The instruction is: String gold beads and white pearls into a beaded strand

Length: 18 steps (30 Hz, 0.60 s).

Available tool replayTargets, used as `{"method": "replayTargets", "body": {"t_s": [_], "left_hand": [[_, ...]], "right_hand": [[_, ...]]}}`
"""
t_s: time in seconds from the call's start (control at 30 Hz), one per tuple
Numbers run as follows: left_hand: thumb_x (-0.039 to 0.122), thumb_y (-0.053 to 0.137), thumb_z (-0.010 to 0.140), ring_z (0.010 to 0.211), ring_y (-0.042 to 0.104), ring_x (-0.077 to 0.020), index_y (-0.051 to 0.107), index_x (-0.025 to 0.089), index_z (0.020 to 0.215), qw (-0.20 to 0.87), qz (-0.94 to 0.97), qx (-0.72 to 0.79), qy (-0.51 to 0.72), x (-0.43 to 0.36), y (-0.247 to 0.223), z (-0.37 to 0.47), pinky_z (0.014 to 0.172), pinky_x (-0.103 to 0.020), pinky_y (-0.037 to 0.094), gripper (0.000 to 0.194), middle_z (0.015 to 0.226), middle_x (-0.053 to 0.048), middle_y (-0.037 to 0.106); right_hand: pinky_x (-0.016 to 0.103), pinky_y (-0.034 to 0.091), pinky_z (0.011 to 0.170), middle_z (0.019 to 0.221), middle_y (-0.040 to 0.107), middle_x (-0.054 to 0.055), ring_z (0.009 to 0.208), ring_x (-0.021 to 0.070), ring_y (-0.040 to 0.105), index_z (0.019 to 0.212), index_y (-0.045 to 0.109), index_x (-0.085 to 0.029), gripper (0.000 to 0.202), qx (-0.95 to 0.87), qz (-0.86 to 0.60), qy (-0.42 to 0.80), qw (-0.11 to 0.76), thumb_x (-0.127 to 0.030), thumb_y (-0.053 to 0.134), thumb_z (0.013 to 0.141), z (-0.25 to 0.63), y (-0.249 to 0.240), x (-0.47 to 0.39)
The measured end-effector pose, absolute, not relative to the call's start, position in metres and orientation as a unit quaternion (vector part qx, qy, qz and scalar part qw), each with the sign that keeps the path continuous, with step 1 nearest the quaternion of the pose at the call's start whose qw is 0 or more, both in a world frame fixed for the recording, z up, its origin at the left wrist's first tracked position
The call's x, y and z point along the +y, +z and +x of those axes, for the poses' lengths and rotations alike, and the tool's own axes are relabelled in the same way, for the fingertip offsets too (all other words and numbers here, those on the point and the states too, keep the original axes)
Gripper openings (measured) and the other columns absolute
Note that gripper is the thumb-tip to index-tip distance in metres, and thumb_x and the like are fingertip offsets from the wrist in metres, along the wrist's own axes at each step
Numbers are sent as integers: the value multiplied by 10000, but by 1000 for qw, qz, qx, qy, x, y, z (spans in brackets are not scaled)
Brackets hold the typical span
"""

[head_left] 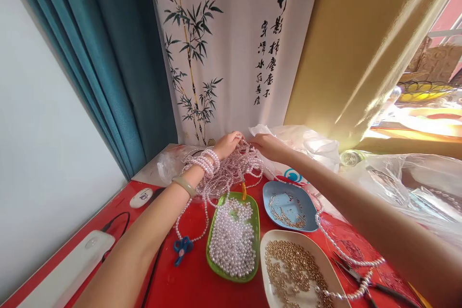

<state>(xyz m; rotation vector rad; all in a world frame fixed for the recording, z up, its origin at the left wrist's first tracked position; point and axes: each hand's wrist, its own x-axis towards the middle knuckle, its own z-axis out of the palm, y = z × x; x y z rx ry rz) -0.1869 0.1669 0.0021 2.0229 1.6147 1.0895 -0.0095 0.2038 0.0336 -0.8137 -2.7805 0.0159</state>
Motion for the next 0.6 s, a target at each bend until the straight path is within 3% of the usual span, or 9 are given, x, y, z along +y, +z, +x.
{"method": "replayTargets", "body": {"t_s": [0.23, 0.43, 0.53, 0.6], "left_hand": [[228, 386, 794, 870, 531, -186, 579, 175, 756, 94, 700, 590, 392, 162, -13, -200, 832, -329, 379, 205, 867, -38, 591], [67, 401, 705, 970, 479, -181, 492, 157, 941, 9, 643, 613, 459, 147, -6, -178, 836, -326, 387, 269, 1034, -78, 491], [157, 435, 746, 774, 538, -164, 481, 184, 893, -11, 680, 585, 442, 129, -12, -154, 728, -313, 433, 156, 827, -28, 552], [246, 532, 704, 775, 550, -186, 480, 187, 917, -3, 725, 572, 384, 121, -20, -141, 711, -330, 444, 227, 852, -32, 565]], "right_hand": [[260, 368, 615, 915, 654, 79, 801, 186, 568, 892, 641, -163, 318, -932, -334, 7, 138, -180, 334, 814, -1, 38, 204], [245, 304, 502, 752, 653, 74, 648, 169, 549, 795, 670, -175, 272, -927, -357, 0, 118, -308, 433, 779, -9, 37, 202], [242, 282, 493, 752, 650, 83, 662, 175, 547, 773, 669, -172, 249, -929, -354, -11, 107, -302, 457, 772, -11, 37, 203], [243, 270, 488, 772, 650, 92, 681, 185, 549, 788, 663, -169, 242, -929, -354, -20, 104, -284, 451, 777, -12, 39, 203]]}}
